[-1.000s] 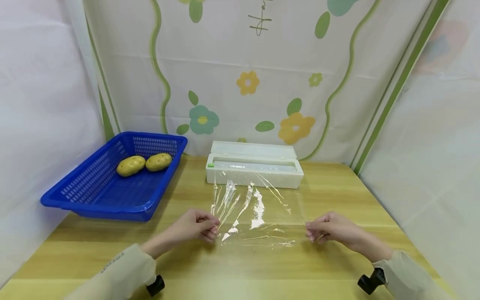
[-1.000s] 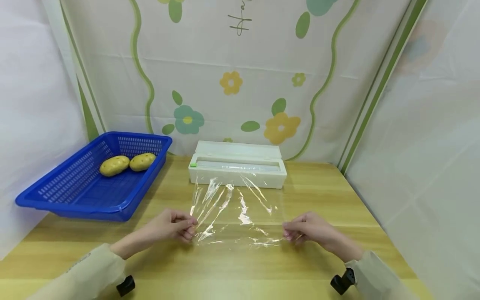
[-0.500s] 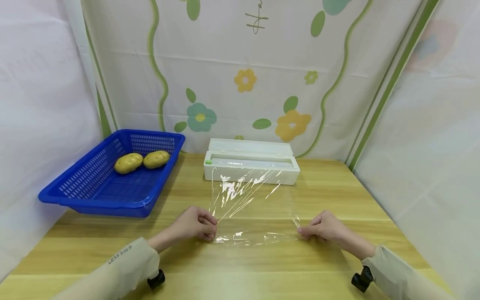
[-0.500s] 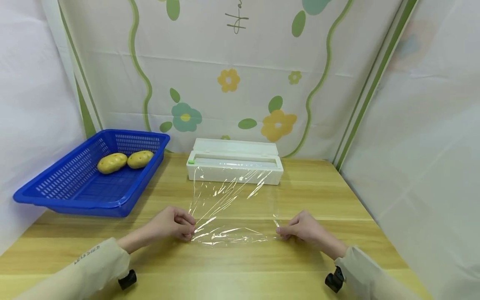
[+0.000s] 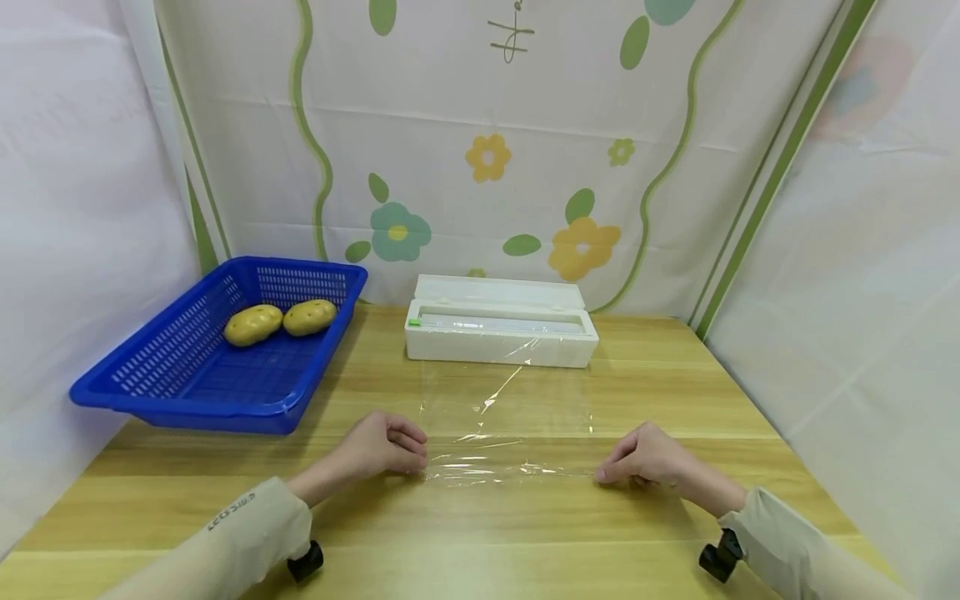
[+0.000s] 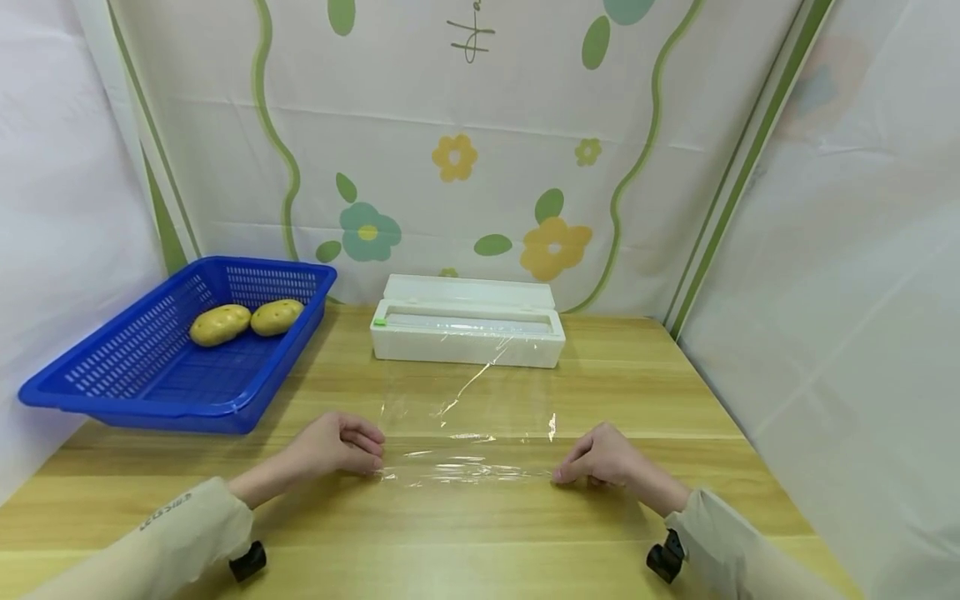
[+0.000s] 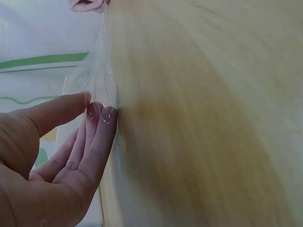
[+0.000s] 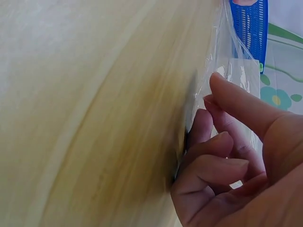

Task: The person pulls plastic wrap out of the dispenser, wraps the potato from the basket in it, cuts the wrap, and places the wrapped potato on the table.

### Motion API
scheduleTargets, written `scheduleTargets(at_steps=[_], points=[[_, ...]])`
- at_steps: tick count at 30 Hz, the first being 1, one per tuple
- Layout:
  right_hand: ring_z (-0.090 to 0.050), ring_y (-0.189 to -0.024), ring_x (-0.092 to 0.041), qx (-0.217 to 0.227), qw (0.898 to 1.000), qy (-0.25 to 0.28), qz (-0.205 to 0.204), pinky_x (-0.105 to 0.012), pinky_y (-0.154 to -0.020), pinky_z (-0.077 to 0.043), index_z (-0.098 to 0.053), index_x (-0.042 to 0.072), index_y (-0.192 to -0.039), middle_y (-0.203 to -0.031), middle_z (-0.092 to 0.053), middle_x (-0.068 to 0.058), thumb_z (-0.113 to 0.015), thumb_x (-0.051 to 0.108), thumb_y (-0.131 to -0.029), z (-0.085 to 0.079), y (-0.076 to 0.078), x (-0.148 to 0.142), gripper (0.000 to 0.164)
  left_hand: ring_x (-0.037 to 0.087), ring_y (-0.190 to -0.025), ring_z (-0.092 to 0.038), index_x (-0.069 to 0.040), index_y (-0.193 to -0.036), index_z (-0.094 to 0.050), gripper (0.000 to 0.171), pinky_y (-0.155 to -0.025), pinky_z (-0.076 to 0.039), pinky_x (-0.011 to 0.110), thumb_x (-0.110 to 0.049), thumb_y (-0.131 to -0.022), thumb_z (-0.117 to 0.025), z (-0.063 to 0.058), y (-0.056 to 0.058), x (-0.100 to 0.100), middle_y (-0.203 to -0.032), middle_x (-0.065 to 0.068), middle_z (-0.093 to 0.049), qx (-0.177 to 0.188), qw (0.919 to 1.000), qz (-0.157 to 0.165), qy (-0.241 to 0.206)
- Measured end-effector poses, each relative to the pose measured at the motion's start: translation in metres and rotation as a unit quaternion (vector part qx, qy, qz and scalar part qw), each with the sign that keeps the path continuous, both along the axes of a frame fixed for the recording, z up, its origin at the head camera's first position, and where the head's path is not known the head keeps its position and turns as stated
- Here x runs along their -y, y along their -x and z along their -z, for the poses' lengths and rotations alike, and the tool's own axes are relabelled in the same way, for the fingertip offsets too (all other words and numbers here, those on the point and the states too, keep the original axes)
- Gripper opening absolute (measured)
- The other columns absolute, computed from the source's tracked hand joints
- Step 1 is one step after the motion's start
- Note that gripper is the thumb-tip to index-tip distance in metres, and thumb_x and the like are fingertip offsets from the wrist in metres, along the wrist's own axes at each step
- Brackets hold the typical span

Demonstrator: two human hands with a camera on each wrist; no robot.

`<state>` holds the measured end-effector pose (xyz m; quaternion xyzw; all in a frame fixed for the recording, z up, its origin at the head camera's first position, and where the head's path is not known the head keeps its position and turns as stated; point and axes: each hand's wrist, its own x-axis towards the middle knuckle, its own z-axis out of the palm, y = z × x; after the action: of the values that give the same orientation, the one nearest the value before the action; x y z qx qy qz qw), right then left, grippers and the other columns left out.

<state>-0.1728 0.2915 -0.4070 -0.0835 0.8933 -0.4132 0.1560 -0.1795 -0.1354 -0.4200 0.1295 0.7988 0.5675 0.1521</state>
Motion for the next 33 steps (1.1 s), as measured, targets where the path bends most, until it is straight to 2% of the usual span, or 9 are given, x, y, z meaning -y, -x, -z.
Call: scheduleTargets(at_steps=[4,7,10,12,14,19,25,29,33], points=[[-0.043,-0.046,-0.008,-0.002,1.0,0.003,-0.002,-0.022,-0.041,-0.034,-0.078,0.007,-0.075,-0.061,-0.065,-0.004,-0.09,0.02,-0.07,0.003,0.001,0.0,0.018,0.02,-0.078,-0.068,0.005,-0.105,-0.068,0.034,-0.069,-0.053,0.03,-0.004,-0.076,-0.083,0.001,0.0,0.003,-0.089,0.009,-0.072,-0.013,0.9999,0.007,0.008],[-0.043,-0.046,-0.009,0.0,1.0,-0.006,-0.003,-0.023,-0.042,-0.035,-0.078,0.008,-0.074,-0.062,-0.065,-0.003,-0.087,0.025,-0.076,0.003,0.0,-0.001,0.02,0.023,-0.078,-0.069,0.009,-0.105,-0.066,0.029,-0.07,-0.056,0.033,-0.001,-0.08,-0.079,0.002,-0.001,0.002,-0.088,0.012,-0.071,0.001,0.9996,0.017,-0.022],[-0.04,-0.043,-0.008,-0.003,1.0,-0.02,-0.003,-0.022,-0.041,-0.034,-0.076,0.006,-0.069,-0.057,-0.062,-0.002,-0.081,0.033,-0.082,0.004,-0.002,0.0,0.03,0.026,-0.077,-0.07,0.012,-0.104,-0.065,0.024,-0.07,-0.057,0.035,0.004,-0.084,-0.074,0.003,-0.001,0.002,-0.087,0.014,-0.07,0.015,0.9985,0.018,-0.05],[-0.037,-0.042,-0.007,-0.012,1.0,-0.029,-0.002,-0.022,-0.04,-0.033,-0.073,0.005,-0.064,-0.053,-0.059,-0.002,-0.08,0.035,-0.083,0.003,-0.003,0.002,0.036,0.026,-0.078,-0.07,0.014,-0.104,-0.064,0.022,-0.071,-0.058,0.036,0.007,-0.084,-0.072,0.004,-0.001,0.001,-0.087,0.015,-0.07,0.024,0.9976,0.015,-0.063],[-0.037,-0.042,-0.007,-0.026,0.999,-0.034,-0.006,-0.022,-0.04,-0.032,-0.072,0.005,-0.061,-0.051,-0.057,0.0,-0.084,0.032,-0.078,0.003,-0.003,0.003,0.035,0.026,-0.078,-0.07,0.014,-0.104,-0.063,0.023,-0.071,-0.058,0.037,0.009,-0.084,-0.072,0.004,-0.001,0.002,-0.087,0.015,-0.07,0.025,0.9976,0.012,-0.064],[-0.04,-0.046,-0.007,-0.044,0.999,-0.029,-0.007,-0.022,-0.041,-0.034,-0.071,0.006,-0.063,-0.054,-0.058,0.001,-0.091,0.024,-0.069,0.004,-0.003,0.005,0.027,0.024,-0.081,-0.069,0.011,-0.105,-0.065,0.033,-0.073,-0.056,0.033,0.004,-0.077,-0.08,0.003,-0.001,0.003,-0.09,0.013,-0.07,-0.002,0.9995,0.008,-0.031],[-0.046,-0.052,-0.007,-0.054,0.998,0.001,-0.032,-0.021,-0.045,-0.038,-0.075,0.007,-0.075,-0.061,-0.06,-0.001,-0.09,0.017,-0.07,0.01,0.0,0.001,0.019,0.025,-0.083,-0.069,0.01,-0.105,-0.066,0.038,-0.076,-0.056,0.032,0.008,-0.071,-0.083,0.0,-0.003,0.003,-0.091,0.012,-0.069,-0.012,0.9998,0.015,-0.009],[-0.047,-0.053,-0.007,-0.053,0.997,0.008,-0.049,-0.021,-0.046,-0.04,-0.078,0.009,-0.079,-0.064,-0.064,-0.004,-0.089,0.019,-0.073,0.013,-0.001,-0.001,0.016,0.021,-0.081,-0.067,0.009,-0.103,-0.068,0.032,-0.074,-0.055,0.03,0.006,-0.074,-0.081,-0.007,-0.003,0.002,-0.089,0.009,-0.068,-0.037,0.9991,0.02,0.012],[-0.047,-0.051,-0.007,-0.049,0.997,0.016,-0.054,-0.021,-0.045,-0.041,-0.078,0.009,-0.08,-0.066,-0.065,-0.005,-0.088,0.019,-0.074,0.013,-0.001,-0.003,0.015,0.018,-0.082,-0.064,0.006,-0.104,-0.069,0.028,-0.073,-0.054,0.033,-0.006,-0.081,-0.08,-0.029,0.001,-0.004,-0.088,0.005,-0.069,-0.084,0.9956,0.03,0.029]])
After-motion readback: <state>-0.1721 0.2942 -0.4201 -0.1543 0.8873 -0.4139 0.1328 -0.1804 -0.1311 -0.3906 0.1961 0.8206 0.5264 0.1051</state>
